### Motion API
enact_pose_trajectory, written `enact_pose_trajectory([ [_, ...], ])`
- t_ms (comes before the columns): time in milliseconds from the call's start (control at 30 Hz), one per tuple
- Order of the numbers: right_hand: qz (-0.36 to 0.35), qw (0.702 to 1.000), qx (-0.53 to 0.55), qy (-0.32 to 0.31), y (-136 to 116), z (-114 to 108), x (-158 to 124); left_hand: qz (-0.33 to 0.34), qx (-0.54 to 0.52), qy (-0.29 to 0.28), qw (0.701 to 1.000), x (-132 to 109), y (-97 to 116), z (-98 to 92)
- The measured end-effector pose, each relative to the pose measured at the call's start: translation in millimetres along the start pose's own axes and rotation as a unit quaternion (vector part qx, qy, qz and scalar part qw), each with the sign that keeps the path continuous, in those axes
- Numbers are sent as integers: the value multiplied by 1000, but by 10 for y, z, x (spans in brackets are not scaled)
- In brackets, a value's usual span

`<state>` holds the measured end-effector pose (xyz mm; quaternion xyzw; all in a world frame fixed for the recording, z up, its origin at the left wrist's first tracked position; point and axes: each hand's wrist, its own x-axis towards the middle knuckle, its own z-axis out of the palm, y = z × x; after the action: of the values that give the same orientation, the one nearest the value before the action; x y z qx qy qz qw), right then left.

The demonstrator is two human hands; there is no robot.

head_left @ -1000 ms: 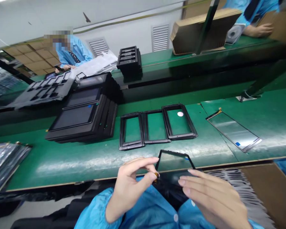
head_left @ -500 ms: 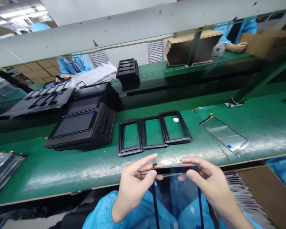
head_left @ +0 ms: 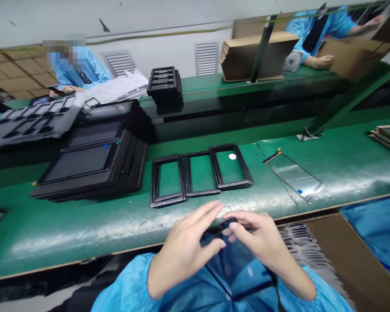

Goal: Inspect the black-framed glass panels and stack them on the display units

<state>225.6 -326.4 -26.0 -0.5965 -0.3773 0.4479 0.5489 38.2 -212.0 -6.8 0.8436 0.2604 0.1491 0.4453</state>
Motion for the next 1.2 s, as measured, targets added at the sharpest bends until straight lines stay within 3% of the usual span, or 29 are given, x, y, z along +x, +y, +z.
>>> enact_pose_trajectory([
  [67, 17, 999, 33, -34, -18, -38, 45, -40, -52, -96, 993, 51, 13, -9],
  [133, 39, 997, 52, -35, -14, -170, 65, -114, -147, -127, 974, 72, -22, -11],
  [233, 53, 998, -16, 36, 86, -451, 56, -194, -264, -53, 943, 33, -128, -3],
  [300, 74, 991, -39, 102, 200, -582, 43, -203, -303, 9, 931, -13, -196, 15],
  [433, 127, 976, 75, 161, 353, -582, 40, -191, -336, 65, 920, -69, -265, 67],
  [533, 109, 971, 111, 179, 349, -484, 51, -196, -342, 88, 915, -82, -289, 88],
  [867, 32, 971, 49, 234, 151, -271, 6, -235, -342, 151, 897, -134, -233, 122],
  [1033, 27, 976, 76, 202, 186, -277, 8, -243, -341, 159, 894, -150, -317, 180],
  [1133, 22, 981, 65, 179, 192, -284, -25, -193, -279, 185, 922, -121, -416, 175],
  [1200, 20, 983, 41, 179, 195, -264, -63, -109, -142, 219, 959, -64, -437, 132],
])
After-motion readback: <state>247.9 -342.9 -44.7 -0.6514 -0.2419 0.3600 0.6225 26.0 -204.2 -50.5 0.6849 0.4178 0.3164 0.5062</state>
